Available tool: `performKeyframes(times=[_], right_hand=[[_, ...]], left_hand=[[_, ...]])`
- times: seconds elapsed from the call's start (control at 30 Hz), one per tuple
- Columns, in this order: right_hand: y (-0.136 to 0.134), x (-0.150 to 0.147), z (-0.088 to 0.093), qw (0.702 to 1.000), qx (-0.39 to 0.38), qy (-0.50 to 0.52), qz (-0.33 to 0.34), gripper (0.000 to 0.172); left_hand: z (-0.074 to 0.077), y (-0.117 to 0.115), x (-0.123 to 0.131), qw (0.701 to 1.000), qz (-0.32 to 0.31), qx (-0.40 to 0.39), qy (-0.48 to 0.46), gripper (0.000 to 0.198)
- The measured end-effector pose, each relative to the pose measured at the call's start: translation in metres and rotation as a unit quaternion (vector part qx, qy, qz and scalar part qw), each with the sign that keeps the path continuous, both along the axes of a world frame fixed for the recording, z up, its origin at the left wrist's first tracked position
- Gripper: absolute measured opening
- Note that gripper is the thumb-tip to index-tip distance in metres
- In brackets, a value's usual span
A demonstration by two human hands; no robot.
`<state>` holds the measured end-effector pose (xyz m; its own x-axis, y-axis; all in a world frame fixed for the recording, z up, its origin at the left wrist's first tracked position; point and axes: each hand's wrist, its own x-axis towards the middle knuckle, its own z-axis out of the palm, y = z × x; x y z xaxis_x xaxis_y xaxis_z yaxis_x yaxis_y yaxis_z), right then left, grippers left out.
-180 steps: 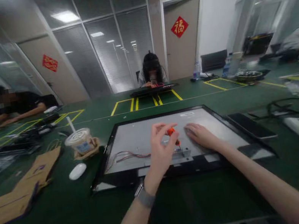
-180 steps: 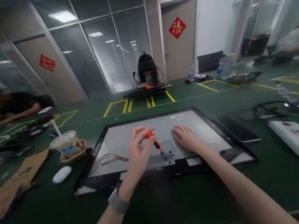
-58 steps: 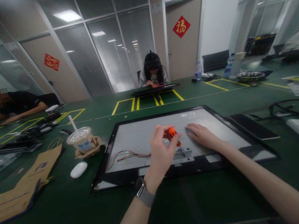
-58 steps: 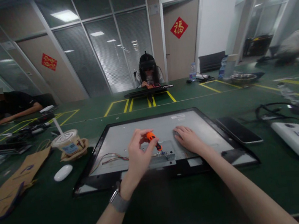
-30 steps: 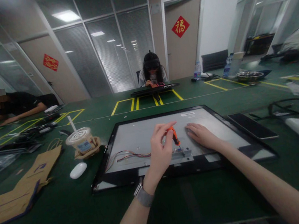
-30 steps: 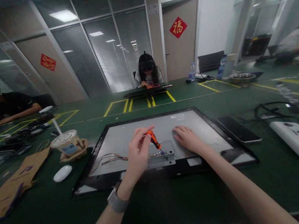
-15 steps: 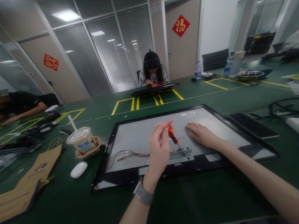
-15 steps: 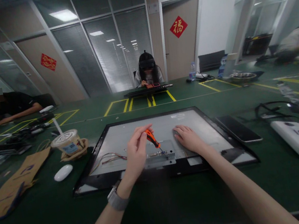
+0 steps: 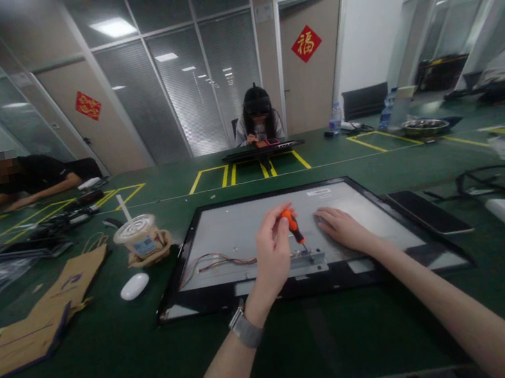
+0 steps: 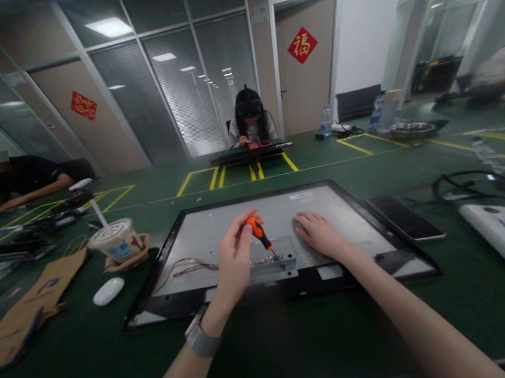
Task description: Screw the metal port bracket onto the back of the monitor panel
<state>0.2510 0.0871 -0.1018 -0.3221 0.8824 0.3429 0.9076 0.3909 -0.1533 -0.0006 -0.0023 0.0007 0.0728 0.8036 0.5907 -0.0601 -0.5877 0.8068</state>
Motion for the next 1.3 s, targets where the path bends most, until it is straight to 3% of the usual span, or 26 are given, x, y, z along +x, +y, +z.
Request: performKeyframes(times=[0.23,0.43,0.67,0.9,1.07,1.17,1.3], right_hand=[[0.0018,-0.0004,-0.0031,1.000,0.008,0.002,-0.001,0.039],[0.0016,0.0016,-0.0044,1.000,0.013,0.010,0.007,0.040],[0.0025,0.0013,-0.0035,1.000,0.005,0.011,0.002,0.039],[0.0015,-0.0002,-0.0007,1.000,-0.002,-0.002,-0.003,0.039],[0.0018,0.0003,-0.0040,1.000,0.009,0.006,-0.002,0.039],[0.0021,0.0006,-0.0048,1.000,0.015,0.009,0.003,0.039],[0.0020,0.0004,-0.0037,1.000,0.018,0.002,0.002,0.039]], left_hand=[[-0.0004,-0.0013,0.0028,0.998,0.051,0.019,0.026,0.015],[0.0024,-0.0007,0.0003,1.000,0.009,0.010,0.016,0.024],[-0.0005,-0.0003,0.0001,1.000,0.004,0.027,0.013,0.024],[-0.0037,-0.0029,0.0027,0.993,0.099,0.044,0.046,0.017],[-0.0024,-0.0018,0.0017,0.996,0.072,0.046,0.029,0.030],[-0.0020,0.0001,0.0001,0.997,0.062,0.044,0.034,0.025],[-0.0009,0.0016,-0.0015,0.993,0.096,0.044,0.046,0.014]])
